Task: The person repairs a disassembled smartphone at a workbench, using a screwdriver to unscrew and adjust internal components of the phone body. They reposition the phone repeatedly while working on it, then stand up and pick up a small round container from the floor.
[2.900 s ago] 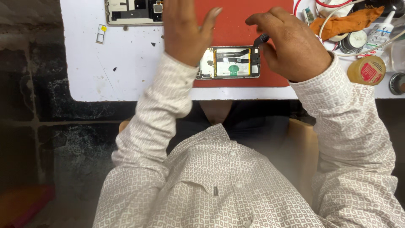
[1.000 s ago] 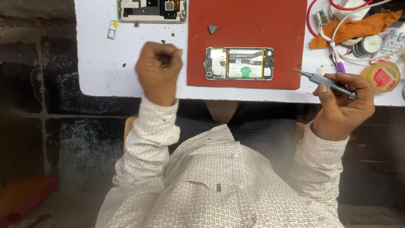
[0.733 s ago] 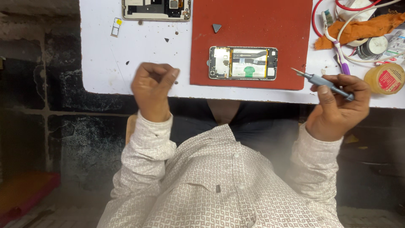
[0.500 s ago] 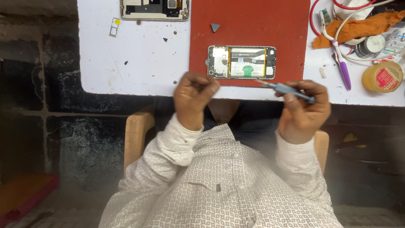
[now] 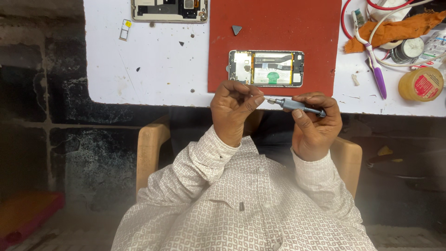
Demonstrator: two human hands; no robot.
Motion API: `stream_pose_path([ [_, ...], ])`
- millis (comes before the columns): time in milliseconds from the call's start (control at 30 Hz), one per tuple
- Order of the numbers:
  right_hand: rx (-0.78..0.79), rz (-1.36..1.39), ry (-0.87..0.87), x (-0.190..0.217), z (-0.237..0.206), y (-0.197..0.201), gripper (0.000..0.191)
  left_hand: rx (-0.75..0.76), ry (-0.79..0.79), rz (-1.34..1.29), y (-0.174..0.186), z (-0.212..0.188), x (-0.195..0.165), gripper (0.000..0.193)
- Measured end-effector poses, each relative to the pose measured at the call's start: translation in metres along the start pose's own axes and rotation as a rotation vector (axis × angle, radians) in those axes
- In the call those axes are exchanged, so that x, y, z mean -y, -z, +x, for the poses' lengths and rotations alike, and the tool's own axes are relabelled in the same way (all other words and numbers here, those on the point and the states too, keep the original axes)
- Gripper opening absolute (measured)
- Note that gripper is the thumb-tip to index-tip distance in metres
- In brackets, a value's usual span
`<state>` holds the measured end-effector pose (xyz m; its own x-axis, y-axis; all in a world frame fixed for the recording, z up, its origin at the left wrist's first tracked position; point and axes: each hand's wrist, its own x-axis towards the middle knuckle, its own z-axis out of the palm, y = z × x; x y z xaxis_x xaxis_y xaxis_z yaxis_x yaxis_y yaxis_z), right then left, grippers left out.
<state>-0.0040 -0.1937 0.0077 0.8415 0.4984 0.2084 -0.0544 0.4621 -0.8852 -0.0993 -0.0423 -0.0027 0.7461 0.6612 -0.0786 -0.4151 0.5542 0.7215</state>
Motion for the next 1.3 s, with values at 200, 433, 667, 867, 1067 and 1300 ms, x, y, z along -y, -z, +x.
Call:
stream_pose_path([
  [200, 0.004, -0.107, 0.020, -0.004, -0.001, 0.008, 0.029, -0.019, -0.002, 0.003, -0.002, 0.005, -0.001, 0.031],
  [433, -0.004, -0.071, 0.026, -0.006, 0.002, 0.007, 0.028, -0.003, 0.027, -0.027, -0.003, 0.007, 0.003, 0.030],
  [667, -0.038, -0.041, 0.021, -0.001, 0.007, 0.004, 0.025, 0.093, -0.024, 0.031, 0.009, 0.014, 0.005, 0.034],
  [867, -0.070, -0.110, 0.104, 0.012, 0.019, 0.012, 0.026, 0.229, -0.559, 1.129, 0.048, 0.045, -0.046, 0.071],
  [1067, -0.050, -0.220, 0.147, 0.021, 0.022, 0.012, 0.026, 0.387, -0.450, 1.408, 0.066, 0.064, -0.065, 0.091],
  [1300, -0.003, -0.376, 0.152, 0.024, 0.016, 0.002, 0.028, 0.407, -0.418, 1.447, 0.063, 0.069, -0.059, 0.082],
])
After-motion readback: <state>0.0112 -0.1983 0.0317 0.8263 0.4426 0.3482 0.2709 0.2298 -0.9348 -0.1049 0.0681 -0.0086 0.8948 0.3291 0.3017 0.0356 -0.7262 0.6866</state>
